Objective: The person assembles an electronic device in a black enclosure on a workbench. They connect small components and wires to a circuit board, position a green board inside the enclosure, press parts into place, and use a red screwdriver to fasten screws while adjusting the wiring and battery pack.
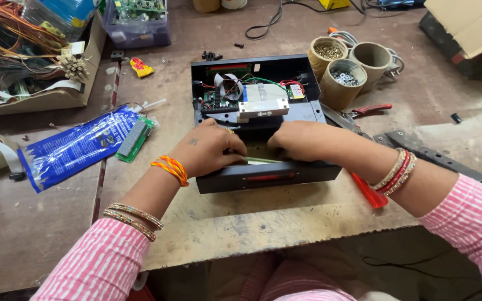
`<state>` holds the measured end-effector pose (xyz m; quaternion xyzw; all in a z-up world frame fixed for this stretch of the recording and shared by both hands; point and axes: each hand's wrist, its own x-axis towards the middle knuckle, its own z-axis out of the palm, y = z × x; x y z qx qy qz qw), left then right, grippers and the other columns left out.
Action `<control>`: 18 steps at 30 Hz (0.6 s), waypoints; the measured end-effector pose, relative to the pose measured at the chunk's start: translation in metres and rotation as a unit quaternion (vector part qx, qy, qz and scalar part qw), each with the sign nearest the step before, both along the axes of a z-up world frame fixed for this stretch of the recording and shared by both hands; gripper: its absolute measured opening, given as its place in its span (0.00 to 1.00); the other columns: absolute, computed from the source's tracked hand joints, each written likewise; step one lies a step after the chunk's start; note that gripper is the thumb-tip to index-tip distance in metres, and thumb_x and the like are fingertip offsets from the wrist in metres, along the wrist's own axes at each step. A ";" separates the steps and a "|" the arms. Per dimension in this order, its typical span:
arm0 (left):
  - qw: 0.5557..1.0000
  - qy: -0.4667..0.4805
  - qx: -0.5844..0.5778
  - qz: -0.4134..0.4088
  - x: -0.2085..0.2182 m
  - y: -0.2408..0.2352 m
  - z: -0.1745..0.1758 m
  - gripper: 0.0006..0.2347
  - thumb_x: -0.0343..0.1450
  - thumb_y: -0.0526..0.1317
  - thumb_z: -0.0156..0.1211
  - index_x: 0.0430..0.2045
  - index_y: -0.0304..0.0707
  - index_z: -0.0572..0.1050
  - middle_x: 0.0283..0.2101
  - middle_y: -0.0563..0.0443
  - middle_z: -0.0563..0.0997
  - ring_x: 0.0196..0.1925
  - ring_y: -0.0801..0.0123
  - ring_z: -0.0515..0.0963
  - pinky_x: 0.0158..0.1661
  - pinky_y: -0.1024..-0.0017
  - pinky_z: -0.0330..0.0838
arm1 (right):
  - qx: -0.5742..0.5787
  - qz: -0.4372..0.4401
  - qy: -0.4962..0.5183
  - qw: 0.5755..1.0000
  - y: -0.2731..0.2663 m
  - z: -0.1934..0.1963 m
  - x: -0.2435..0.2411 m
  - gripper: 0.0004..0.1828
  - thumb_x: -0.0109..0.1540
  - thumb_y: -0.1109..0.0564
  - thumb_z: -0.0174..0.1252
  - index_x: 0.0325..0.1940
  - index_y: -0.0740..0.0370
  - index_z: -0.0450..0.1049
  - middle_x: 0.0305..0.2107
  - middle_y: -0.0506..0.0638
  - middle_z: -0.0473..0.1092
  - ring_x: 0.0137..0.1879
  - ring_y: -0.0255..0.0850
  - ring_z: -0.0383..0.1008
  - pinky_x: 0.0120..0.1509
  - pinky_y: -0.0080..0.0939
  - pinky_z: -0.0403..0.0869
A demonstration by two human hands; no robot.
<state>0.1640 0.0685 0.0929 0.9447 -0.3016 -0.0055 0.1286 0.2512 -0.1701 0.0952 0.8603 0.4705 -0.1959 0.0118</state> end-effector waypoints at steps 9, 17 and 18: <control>0.998 -0.018 -0.061 -0.026 -0.003 0.003 -0.009 0.04 0.65 0.42 0.64 0.28 0.48 0.84 0.36 0.58 0.82 0.44 0.66 0.79 0.48 0.62 0.61 | 0.301 0.121 0.121 0.938 0.011 0.027 -0.041 0.09 0.64 0.58 0.56 0.46 0.63 0.77 0.35 0.58 0.75 0.45 0.54 0.76 0.51 0.48 0.74; 0.963 -0.131 -0.133 0.193 -0.082 -0.032 -0.015 0.06 0.68 0.41 0.63 0.34 0.42 0.81 0.37 0.50 0.81 0.49 0.55 0.77 0.57 0.54 0.60 | 0.208 0.120 0.326 0.914 0.034 -0.006 0.010 0.12 0.64 0.56 0.59 0.48 0.64 0.78 0.37 0.47 0.79 0.43 0.33 0.74 0.52 0.37 0.73; 0.950 -0.151 -0.176 0.212 -0.090 -0.040 -0.016 0.11 0.66 0.45 0.67 0.34 0.38 0.79 0.37 0.45 0.80 0.49 0.50 0.76 0.59 0.52 0.59 | 0.174 0.115 0.351 0.913 0.038 -0.011 0.016 0.12 0.64 0.56 0.60 0.48 0.64 0.79 0.36 0.44 0.78 0.42 0.29 0.71 0.50 0.35 0.72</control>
